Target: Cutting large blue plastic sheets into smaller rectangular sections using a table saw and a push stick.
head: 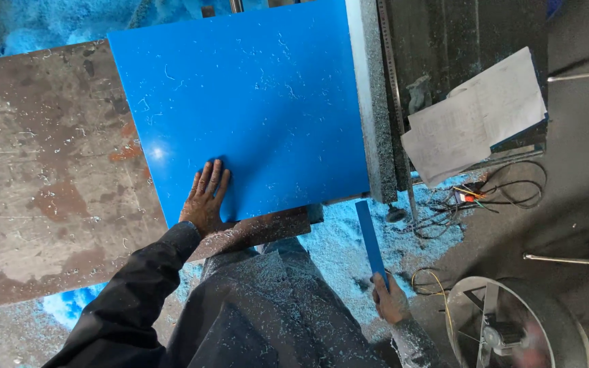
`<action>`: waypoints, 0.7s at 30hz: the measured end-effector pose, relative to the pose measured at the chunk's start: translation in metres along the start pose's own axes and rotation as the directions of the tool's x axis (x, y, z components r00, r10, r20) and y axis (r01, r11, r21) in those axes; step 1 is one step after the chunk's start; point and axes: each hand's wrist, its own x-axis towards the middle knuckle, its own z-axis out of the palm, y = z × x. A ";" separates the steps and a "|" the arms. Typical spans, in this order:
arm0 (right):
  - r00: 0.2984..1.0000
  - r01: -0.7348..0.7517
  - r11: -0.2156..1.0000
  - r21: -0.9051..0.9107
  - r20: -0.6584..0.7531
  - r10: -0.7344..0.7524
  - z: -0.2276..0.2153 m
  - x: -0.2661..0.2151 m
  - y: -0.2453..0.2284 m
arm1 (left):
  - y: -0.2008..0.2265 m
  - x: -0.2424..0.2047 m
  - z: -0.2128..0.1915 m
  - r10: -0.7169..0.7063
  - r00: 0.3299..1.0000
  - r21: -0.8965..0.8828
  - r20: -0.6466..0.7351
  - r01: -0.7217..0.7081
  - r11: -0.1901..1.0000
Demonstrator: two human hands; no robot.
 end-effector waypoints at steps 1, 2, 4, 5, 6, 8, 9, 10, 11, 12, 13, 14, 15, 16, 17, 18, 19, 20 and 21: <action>1.000 -0.001 1.000 0.002 -0.003 0.001 -0.001 0.002 0.000 | -0.001 -0.001 0.005 0.004 1.000 -0.001 0.000 -0.004 1.000; 1.000 -0.007 1.000 0.029 -0.030 0.008 -0.002 0.005 0.000 | -0.002 -0.001 0.009 0.015 0.998 -0.004 -0.063 -0.015 1.000; 0.998 -0.022 0.998 0.060 -0.059 0.026 -0.003 0.009 0.003 | 0.001 0.000 0.006 0.031 0.993 -0.010 -0.118 -0.032 0.999; 0.996 0.010 1.000 0.014 -0.085 -0.008 -0.003 0.012 0.006 | 0.004 0.001 -0.002 0.001 0.999 -0.016 -0.049 -0.002 1.000; 0.993 0.040 0.999 -0.034 -0.110 -0.043 -0.004 0.015 0.010 | 0.006 0.002 -0.009 -0.029 0.999 -0.019 0.021 0.029 0.999; 0.984 0.033 0.981 -0.192 -0.163 -0.065 0.001 0.015 0.002 | 0.002 0.004 -0.008 -0.023 1.000 -0.008 0.004 0.023 1.000; 0.972 0.019 0.938 -0.345 -0.214 -0.099 0.003 0.012 0.001 | 0.002 0.004 -0.005 -0.013 1.000 0.001 -0.017 0.013 1.000; 0.972 0.006 0.940 -0.341 -0.219 -0.086 0.005 0.010 0.004 | 0.003 0.001 -0.003 -0.005 1.000 -0.004 -0.007 0.005 1.000; 0.970 0.030 0.949 -0.313 -0.219 -0.103 0.007 0.013 0.001 | 0.003 0.003 -0.003 -0.021 0.999 0.002 0.026 0.020 1.000; 0.968 0.055 0.957 -0.284 -0.220 -0.120 0.008 0.016 -0.003 | 0.002 0.006 -0.004 -0.037 0.998 0.008 0.059 0.036 0.999; 0.968 0.051 0.958 -0.283 -0.221 -0.117 0.009 0.017 -0.005 | 0.000 0.006 0.000 -0.035 0.997 0.007 0.062 0.034 0.999; 0.968 0.026 0.944 -0.329 -0.228 -0.106 0.010 0.017 -0.006 | -0.002 0.005 0.004 -0.017 1.000 -0.019 0.024 0.018 1.000; 0.968 0.000 0.927 -0.374 -0.232 -0.094 0.011 0.017 -0.007 | -0.003 0.004 0.007 -0.003 1.000 -0.043 -0.013 0.002 0.999; 0.969 -0.004 0.927 -0.374 -0.230 -0.089 0.013 0.018 -0.008 | -0.003 0.003 0.008 -0.003 1.000 -0.044 -0.008 0.003 0.999; 0.970 -0.026 0.921 -0.388 -0.233 -0.071 0.015 0.019 -0.009 | -0.003 0.003 0.008 0.000 1.000 -0.046 -0.028 -0.002 0.999; 0.970 -0.049 0.915 -0.402 -0.236 -0.052 0.016 0.020 -0.010 | -0.004 0.003 0.009 0.004 0.999 -0.049 -0.048 -0.006 0.999; 0.971 -0.052 0.914 -0.402 -0.235 -0.048 0.017 0.019 -0.011 | -0.004 0.003 0.011 0.003 0.999 -0.050 -0.044 -0.005 0.999; 0.970 -0.038 0.915 -0.402 -0.233 -0.062 0.017 0.017 -0.011 | -0.004 0.003 0.012 0.001 0.999 -0.055 -0.039 -0.003 0.999; 0.969 -0.019 0.917 -0.399 -0.234 -0.081 0.019 0.017 -0.012 | -0.006 0.006 0.013 0.000 0.999 -0.057 -0.041 -0.002 0.998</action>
